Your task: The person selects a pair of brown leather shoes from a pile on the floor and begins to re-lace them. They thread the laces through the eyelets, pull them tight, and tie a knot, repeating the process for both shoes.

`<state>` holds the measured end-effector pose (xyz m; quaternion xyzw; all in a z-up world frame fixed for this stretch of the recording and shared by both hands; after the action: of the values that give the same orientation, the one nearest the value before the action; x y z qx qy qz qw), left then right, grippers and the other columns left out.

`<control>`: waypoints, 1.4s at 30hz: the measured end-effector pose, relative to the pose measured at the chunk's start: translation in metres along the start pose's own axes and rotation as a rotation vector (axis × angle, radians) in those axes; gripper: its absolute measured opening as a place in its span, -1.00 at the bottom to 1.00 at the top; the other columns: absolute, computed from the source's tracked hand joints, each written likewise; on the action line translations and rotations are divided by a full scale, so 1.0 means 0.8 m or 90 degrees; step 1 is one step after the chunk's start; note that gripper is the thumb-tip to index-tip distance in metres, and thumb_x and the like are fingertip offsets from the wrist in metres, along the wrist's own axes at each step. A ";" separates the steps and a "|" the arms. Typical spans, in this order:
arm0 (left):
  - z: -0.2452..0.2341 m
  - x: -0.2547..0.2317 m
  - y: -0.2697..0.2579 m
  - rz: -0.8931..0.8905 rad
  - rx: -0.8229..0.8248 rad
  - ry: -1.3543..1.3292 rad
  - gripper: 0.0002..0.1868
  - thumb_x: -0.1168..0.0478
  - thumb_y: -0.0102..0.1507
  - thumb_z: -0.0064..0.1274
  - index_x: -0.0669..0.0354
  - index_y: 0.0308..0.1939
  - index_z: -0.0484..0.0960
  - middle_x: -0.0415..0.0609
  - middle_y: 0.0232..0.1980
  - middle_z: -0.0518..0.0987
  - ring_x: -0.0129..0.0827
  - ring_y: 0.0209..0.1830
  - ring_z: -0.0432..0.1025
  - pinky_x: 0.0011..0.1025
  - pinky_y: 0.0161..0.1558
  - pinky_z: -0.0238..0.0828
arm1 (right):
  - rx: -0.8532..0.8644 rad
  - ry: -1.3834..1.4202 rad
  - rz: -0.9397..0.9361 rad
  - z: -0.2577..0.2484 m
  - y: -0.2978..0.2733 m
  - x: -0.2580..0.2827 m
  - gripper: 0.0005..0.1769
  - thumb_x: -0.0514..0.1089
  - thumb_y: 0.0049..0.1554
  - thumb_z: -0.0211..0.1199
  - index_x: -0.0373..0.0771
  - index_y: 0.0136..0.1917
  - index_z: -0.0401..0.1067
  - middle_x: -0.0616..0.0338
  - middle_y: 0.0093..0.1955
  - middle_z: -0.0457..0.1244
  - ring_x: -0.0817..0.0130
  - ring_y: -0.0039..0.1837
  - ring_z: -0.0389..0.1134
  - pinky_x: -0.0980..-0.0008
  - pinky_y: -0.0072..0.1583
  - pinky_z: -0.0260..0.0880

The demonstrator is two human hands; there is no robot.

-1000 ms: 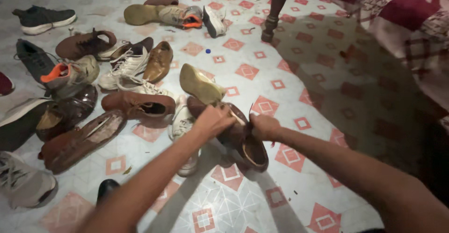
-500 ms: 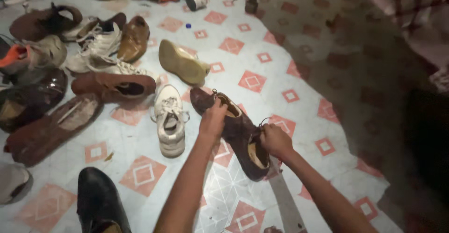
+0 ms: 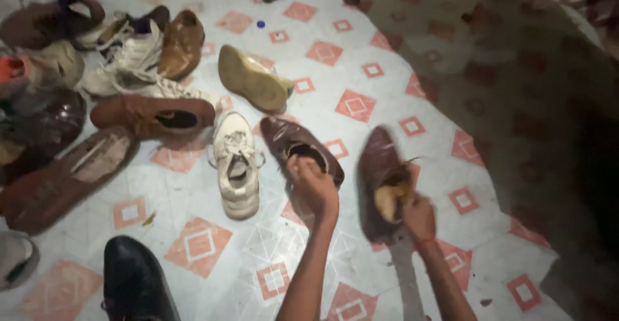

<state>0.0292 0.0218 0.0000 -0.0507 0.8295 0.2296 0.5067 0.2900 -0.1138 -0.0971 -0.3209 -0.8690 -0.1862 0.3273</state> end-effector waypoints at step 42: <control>-0.047 0.041 0.032 0.048 0.328 0.282 -0.44 0.17 0.15 0.23 0.04 0.24 0.49 0.09 0.20 0.43 0.12 0.15 0.32 0.16 0.09 0.24 | 0.149 -0.269 0.118 -0.042 0.021 0.107 -0.42 0.04 -0.03 0.48 -0.20 0.19 0.44 -0.07 0.08 0.38 -0.05 0.14 0.42 0.03 0.12 0.43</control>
<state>-0.0256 0.0333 -0.0059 0.0614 0.9513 0.0147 0.3017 0.2668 -0.0817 -0.0121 -0.3905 -0.9007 0.0176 0.1894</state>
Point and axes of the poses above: each hand's wrist, its own y-axis towards the middle knuckle, its own z-axis out of the palm, x = y × z, the point moved 4 cm from there along y, towards the middle knuckle
